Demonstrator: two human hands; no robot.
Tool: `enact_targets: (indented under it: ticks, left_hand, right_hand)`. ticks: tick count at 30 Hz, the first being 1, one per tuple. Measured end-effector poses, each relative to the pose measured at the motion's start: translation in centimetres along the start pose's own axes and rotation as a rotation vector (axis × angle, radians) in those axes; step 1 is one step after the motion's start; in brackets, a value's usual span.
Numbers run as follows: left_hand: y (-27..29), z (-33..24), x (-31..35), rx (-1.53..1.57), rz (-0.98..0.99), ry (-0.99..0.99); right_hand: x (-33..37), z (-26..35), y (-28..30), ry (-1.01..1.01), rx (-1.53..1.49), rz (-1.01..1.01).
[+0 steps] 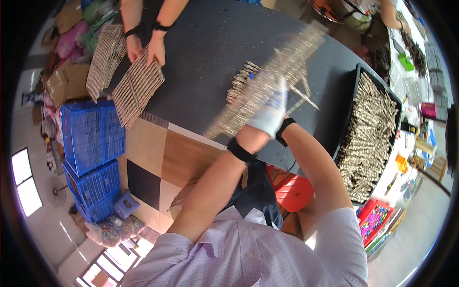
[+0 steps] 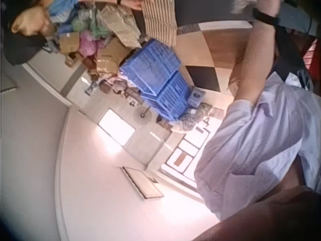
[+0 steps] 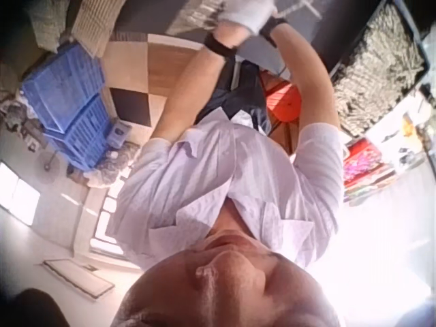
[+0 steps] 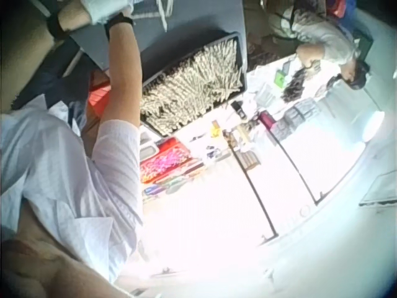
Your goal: The person assembles rectangular woven frames by hand, placing woven strips into wire grids and pressing them down. They handle multiple frames sequentially, stacking completed units and moving loose strips into a tray.
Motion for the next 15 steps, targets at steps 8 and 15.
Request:
enact_targets:
  ticks: [8, 15]
  left_hand:
    - [3.5, -10.1, -0.4, 0.012, 0.355, 0.059]
    - [3.7, -10.3, -0.5, 0.094, 0.292, 0.027]
  right_hand:
    - [-2.7, 3.1, -3.1, 0.04, -0.196, 0.308]
    - [-2.4, 2.4, -3.7, 0.047, -0.232, 0.249]
Point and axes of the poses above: each hand's wrist, its own x-axis away from the middle knuckle, its own y-axis out of the back of the hand, z = x × y, the point moved 4 cm from there along -x, towards the middle knuckle, and after that the axes turned 2 degrees about x, right-handed, at the moved point
